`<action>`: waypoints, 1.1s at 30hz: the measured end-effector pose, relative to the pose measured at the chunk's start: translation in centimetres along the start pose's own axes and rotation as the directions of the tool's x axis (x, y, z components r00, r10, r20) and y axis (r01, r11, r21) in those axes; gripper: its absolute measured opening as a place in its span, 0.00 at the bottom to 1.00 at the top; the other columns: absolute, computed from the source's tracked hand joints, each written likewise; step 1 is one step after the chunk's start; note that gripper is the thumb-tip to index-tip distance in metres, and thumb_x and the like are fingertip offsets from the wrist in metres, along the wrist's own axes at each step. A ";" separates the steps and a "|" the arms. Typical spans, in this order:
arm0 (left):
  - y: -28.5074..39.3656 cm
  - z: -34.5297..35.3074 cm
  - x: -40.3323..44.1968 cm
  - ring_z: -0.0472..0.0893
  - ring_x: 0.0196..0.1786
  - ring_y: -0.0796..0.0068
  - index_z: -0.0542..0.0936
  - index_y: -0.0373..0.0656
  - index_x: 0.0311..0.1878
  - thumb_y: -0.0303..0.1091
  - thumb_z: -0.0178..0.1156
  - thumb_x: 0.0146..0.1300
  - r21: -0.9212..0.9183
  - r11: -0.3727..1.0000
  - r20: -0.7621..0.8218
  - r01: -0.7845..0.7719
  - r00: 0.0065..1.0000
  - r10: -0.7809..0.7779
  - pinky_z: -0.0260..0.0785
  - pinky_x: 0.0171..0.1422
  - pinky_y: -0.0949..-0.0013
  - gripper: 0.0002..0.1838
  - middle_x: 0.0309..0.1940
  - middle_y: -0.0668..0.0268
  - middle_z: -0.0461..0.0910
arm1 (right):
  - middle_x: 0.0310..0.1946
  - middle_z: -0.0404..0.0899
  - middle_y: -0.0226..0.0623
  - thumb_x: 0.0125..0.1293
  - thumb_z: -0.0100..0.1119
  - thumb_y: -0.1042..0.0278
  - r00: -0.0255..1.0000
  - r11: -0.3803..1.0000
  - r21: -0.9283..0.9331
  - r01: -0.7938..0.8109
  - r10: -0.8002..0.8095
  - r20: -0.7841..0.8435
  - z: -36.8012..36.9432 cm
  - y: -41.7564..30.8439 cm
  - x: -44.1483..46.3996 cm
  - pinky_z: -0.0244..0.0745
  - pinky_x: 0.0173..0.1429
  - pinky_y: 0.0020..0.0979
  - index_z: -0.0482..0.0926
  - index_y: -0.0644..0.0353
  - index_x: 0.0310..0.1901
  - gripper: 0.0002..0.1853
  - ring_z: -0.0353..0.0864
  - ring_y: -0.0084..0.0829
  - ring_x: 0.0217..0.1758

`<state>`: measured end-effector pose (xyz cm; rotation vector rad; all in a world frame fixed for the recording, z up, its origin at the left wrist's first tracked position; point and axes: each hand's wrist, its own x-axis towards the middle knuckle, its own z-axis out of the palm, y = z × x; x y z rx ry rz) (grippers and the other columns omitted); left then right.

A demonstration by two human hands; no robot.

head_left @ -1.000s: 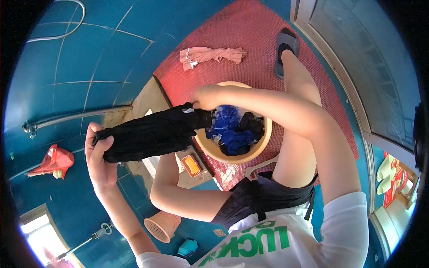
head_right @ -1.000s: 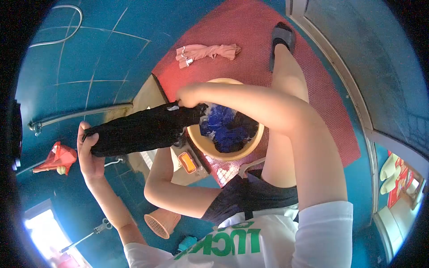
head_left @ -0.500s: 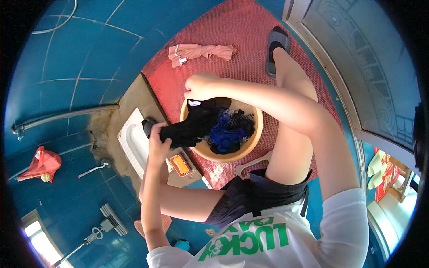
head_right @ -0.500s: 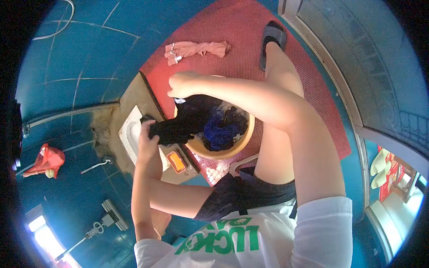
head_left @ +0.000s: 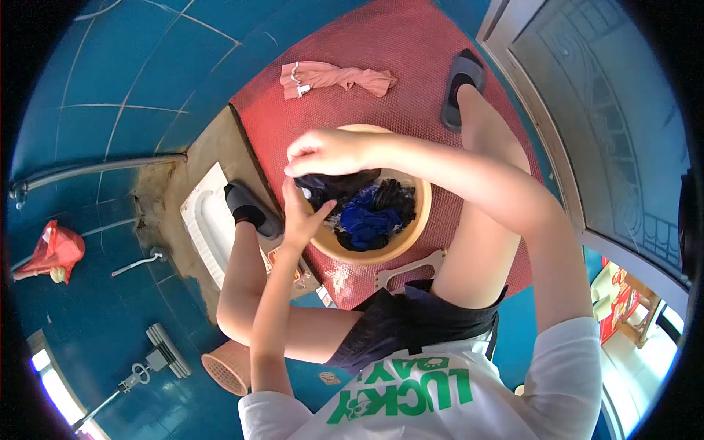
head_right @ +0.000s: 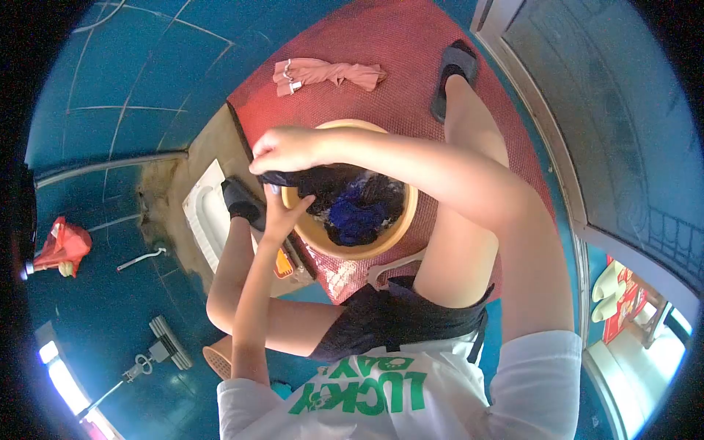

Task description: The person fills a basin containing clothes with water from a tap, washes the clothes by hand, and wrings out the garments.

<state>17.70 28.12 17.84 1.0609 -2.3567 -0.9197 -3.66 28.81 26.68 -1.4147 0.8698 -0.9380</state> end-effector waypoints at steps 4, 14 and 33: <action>3.6 3.1 0.1 0.68 0.56 0.66 0.63 0.35 0.57 0.33 0.68 0.50 -0.346 0.937 -0.051 0.037 0.997 -0.058 0.59 0.60 0.67 0.34 0.53 0.57 0.67 | 0.22 0.76 0.34 0.57 0.55 0.58 0.996 1.000 0.021 0.000 -0.002 0.085 1.3 2.3 0.0 0.67 0.33 0.30 0.77 0.64 0.29 0.15 0.72 0.22 0.27; 2.9 3.3 -1.2 0.66 0.25 0.87 0.74 0.36 0.37 0.32 0.56 0.61 -0.429 0.864 0.004 0.264 0.957 -0.290 0.60 0.29 0.77 0.08 0.23 0.74 0.72 | 0.32 0.77 0.41 0.54 0.57 0.68 0.998 0.457 -0.888 -0.057 0.062 -0.033 -0.9 2.0 -0.9 0.74 0.37 0.42 0.73 0.60 0.36 0.09 0.79 0.43 0.35; -2.9 5.6 -2.5 0.76 0.48 0.57 0.70 0.41 0.49 0.30 0.64 0.50 -0.041 0.978 0.166 0.206 0.966 -0.197 0.69 0.48 0.64 0.22 0.42 0.55 0.77 | 0.34 0.76 0.43 0.51 0.56 0.76 0.977 0.847 -0.501 0.180 -0.095 0.191 1.1 -1.1 -3.0 0.69 0.46 0.39 0.78 0.64 0.33 0.07 0.76 0.42 0.41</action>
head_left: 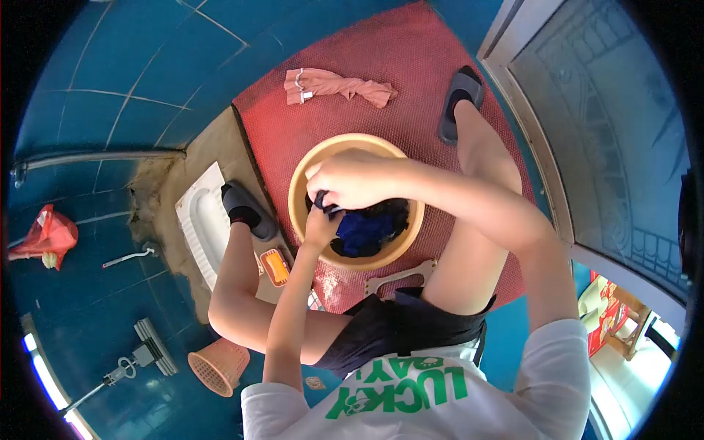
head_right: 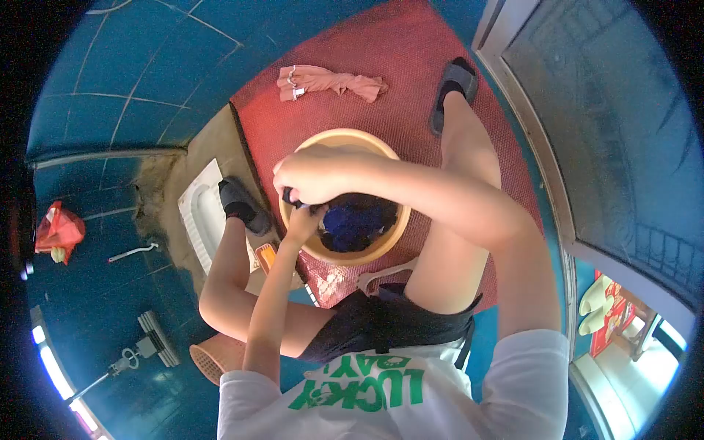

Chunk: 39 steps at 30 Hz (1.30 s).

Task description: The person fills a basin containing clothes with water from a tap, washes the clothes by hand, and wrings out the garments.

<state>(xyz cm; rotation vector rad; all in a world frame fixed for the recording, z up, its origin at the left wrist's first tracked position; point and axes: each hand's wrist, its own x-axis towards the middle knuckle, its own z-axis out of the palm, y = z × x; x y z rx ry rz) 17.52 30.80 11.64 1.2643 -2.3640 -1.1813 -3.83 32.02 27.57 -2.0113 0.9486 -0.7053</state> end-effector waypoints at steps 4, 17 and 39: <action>-1.8 -0.6 -0.4 0.74 0.51 0.53 0.68 0.43 0.53 0.32 0.64 0.47 0.137 0.987 -0.008 -0.085 0.996 0.087 0.67 0.52 0.59 0.27 0.45 0.55 0.75 | 0.35 0.76 0.41 0.52 0.56 0.75 0.999 0.997 0.083 0.005 -0.007 0.034 -0.2 -1.7 0.1 0.68 0.47 0.38 0.78 0.63 0.33 0.07 0.76 0.42 0.41; -6.2 1.4 -0.3 0.80 0.40 0.57 0.66 0.40 0.54 0.27 0.52 0.57 -0.495 0.721 0.047 0.485 0.843 -0.535 0.72 0.44 0.55 0.20 0.41 0.54 0.76 | 0.32 0.73 0.39 0.51 0.57 0.82 0.981 0.969 0.193 0.152 -0.123 -0.152 -2.6 -0.8 0.9 0.69 0.43 0.30 0.75 0.67 0.35 0.08 0.75 0.33 0.36; 4.5 -17.7 -9.3 0.79 0.30 0.75 0.78 0.40 0.35 0.33 0.54 0.59 -0.021 0.997 -0.390 0.079 0.917 -0.081 0.70 0.33 0.73 0.07 0.28 0.63 0.80 | 0.42 0.76 0.38 0.56 0.57 0.66 0.938 0.823 -0.553 -0.133 0.285 0.199 0.8 2.9 -0.3 0.69 0.52 0.37 0.76 0.58 0.45 0.15 0.75 0.38 0.47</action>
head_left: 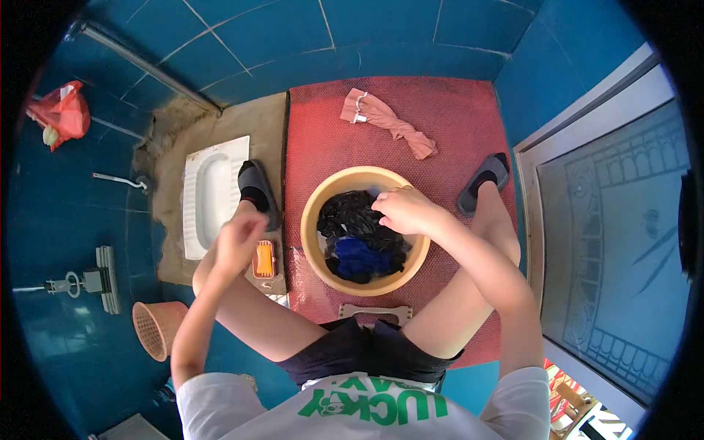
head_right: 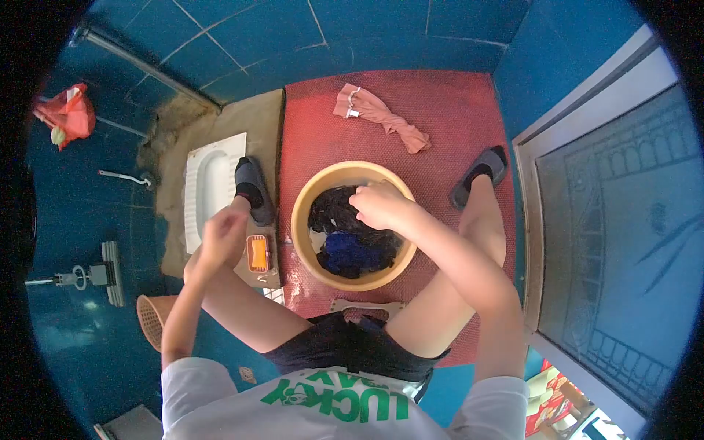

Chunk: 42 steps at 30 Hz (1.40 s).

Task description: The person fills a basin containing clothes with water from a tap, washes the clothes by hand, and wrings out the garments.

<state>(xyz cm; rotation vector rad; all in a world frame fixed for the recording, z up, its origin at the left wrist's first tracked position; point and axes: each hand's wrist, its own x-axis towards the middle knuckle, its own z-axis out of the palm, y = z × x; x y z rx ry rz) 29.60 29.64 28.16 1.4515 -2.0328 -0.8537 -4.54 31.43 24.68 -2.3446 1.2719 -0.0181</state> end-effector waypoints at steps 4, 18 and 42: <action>2.8 -10.0 -9.7 0.79 0.33 0.72 0.76 0.34 0.35 0.30 0.58 0.49 -0.106 0.513 0.824 0.852 0.364 -0.433 0.71 0.33 0.73 0.11 0.28 0.60 0.78 | 0.37 0.77 0.38 0.58 0.54 0.67 0.995 0.982 0.175 0.066 -0.050 -0.090 -1.1 -1.2 0.0 0.67 0.53 0.39 0.77 0.59 0.43 0.12 0.76 0.39 0.45; 2.1 -7.8 -23.9 0.78 0.42 0.73 0.76 0.41 0.50 0.36 0.54 0.61 0.495 0.576 0.835 0.650 -0.540 -0.108 0.72 0.47 0.70 0.15 0.42 0.63 0.79 | 0.34 0.79 0.36 0.59 0.51 0.69 0.989 0.977 0.153 0.146 -0.150 0.013 1.4 -1.7 2.1 0.67 0.50 0.39 0.78 0.57 0.39 0.09 0.77 0.37 0.42; 2.5 -6.5 -18.1 0.78 0.42 0.74 0.77 0.41 0.48 0.35 0.54 0.62 0.372 0.752 0.871 0.544 -0.484 -0.080 0.72 0.46 0.71 0.14 0.40 0.64 0.79 | 0.28 0.78 0.40 0.54 0.53 0.69 0.998 0.997 0.059 0.055 -0.055 -0.007 1.8 -0.5 1.6 0.71 0.44 0.43 0.77 0.61 0.31 0.06 0.78 0.43 0.37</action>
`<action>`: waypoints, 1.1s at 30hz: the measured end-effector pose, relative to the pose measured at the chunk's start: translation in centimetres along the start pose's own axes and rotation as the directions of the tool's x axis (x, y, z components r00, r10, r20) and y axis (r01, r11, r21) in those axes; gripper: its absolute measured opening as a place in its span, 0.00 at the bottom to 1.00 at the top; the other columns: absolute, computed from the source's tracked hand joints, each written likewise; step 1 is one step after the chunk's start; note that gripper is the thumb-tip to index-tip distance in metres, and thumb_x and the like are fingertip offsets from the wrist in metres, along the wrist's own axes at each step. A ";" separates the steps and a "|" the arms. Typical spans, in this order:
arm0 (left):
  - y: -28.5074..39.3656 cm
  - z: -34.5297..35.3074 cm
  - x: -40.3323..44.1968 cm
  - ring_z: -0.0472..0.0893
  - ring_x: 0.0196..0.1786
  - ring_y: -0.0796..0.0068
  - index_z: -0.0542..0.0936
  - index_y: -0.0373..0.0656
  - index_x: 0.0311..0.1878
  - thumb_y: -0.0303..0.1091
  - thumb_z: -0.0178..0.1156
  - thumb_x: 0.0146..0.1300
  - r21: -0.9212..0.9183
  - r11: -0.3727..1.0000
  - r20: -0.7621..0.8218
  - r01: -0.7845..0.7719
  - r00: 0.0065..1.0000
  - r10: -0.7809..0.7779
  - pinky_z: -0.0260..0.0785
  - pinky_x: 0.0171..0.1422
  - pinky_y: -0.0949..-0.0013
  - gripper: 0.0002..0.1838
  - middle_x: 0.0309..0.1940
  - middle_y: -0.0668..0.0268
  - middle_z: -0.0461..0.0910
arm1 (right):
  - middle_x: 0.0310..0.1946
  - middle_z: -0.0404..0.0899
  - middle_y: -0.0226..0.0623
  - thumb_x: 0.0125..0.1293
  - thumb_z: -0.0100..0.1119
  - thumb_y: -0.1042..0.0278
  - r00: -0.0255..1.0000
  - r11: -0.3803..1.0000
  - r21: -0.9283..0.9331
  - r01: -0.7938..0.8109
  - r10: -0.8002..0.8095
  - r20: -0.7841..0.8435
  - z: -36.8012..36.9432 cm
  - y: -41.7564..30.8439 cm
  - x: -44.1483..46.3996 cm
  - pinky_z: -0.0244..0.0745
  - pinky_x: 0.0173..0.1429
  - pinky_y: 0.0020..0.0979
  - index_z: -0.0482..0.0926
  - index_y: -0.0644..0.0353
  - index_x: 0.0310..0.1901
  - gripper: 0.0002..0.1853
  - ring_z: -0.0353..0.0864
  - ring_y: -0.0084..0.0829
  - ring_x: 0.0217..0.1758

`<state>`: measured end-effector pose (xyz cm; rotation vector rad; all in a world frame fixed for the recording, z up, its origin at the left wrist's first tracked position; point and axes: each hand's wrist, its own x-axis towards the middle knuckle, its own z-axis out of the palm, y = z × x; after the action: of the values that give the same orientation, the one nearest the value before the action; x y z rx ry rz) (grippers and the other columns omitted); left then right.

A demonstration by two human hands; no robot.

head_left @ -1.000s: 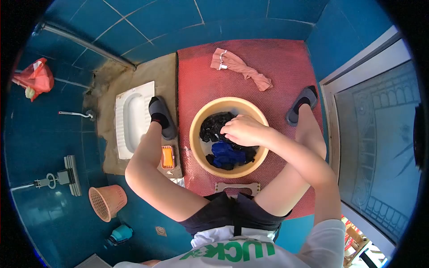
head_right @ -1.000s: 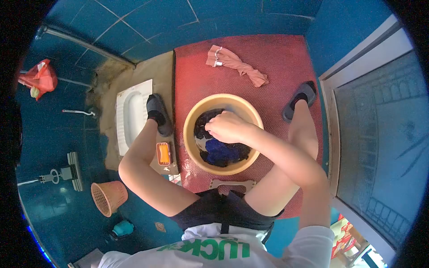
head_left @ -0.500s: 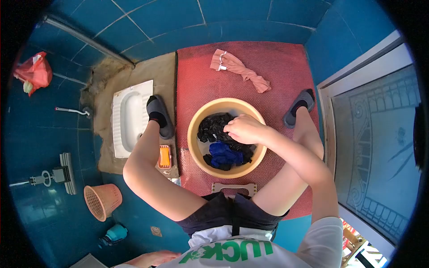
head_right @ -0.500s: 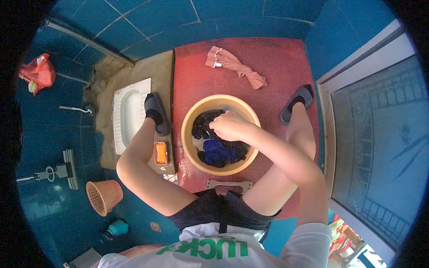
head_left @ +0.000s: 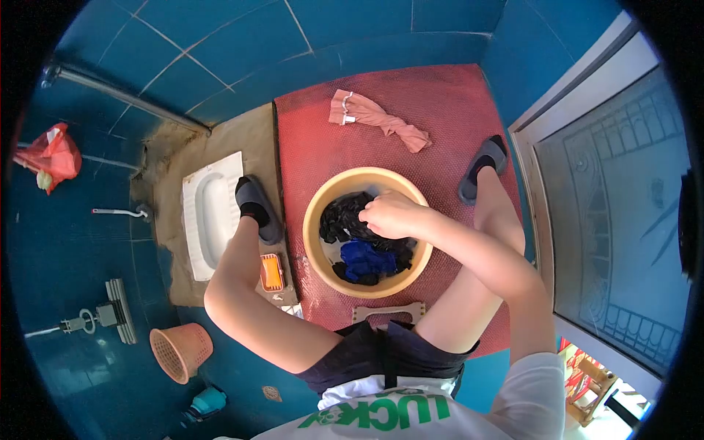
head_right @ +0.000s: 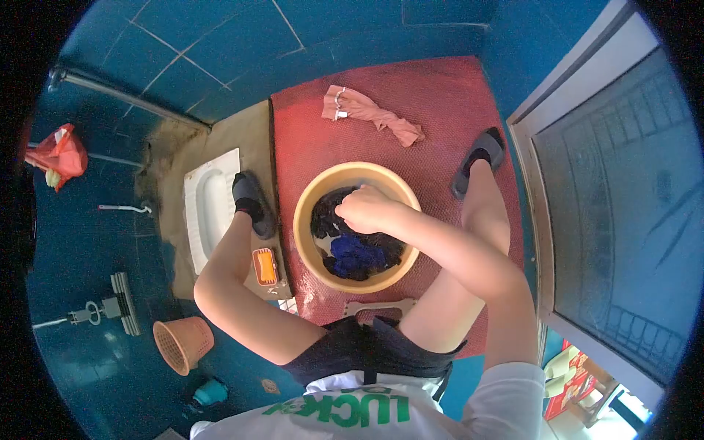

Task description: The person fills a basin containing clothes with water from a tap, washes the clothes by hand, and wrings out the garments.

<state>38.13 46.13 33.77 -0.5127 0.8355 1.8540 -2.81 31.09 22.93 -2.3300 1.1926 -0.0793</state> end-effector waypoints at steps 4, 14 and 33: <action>1.0 -1.6 -1.1 0.78 0.42 0.75 0.77 0.41 0.48 0.35 0.54 0.62 0.046 0.999 0.000 -0.001 1.000 0.001 0.73 0.46 0.72 0.13 0.40 0.64 0.79 | 0.29 0.79 0.41 0.55 0.52 0.68 1.000 1.000 -0.006 0.000 0.000 0.016 0.5 -0.1 0.1 0.71 0.45 0.43 0.77 0.60 0.32 0.07 0.78 0.43 0.37; 1.5 -3.3 -2.6 0.78 0.41 0.75 0.78 0.41 0.47 0.35 0.54 0.63 0.079 0.994 0.007 -0.076 0.997 0.075 0.73 0.45 0.72 0.13 0.39 0.64 0.79 | 0.28 0.80 0.43 0.52 0.50 0.68 0.998 0.999 0.024 -0.021 0.020 0.062 1.1 -0.2 0.4 0.70 0.47 0.46 0.80 0.59 0.31 0.09 0.79 0.44 0.36; 14.2 -11.4 -6.3 0.73 0.34 0.79 0.72 0.42 0.48 0.30 0.45 0.65 0.776 0.626 -0.631 0.082 0.117 0.767 0.68 0.40 0.76 0.11 0.33 0.69 0.74 | 0.35 0.79 0.44 0.54 0.51 0.66 0.964 0.980 -0.068 -0.190 0.199 0.176 -1.1 1.3 0.1 0.72 0.47 0.42 0.78 0.59 0.39 0.12 0.78 0.43 0.41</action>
<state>27.62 30.02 34.82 -1.0937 2.6939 1.2197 -4.04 29.89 23.26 -2.1954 1.3351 0.2307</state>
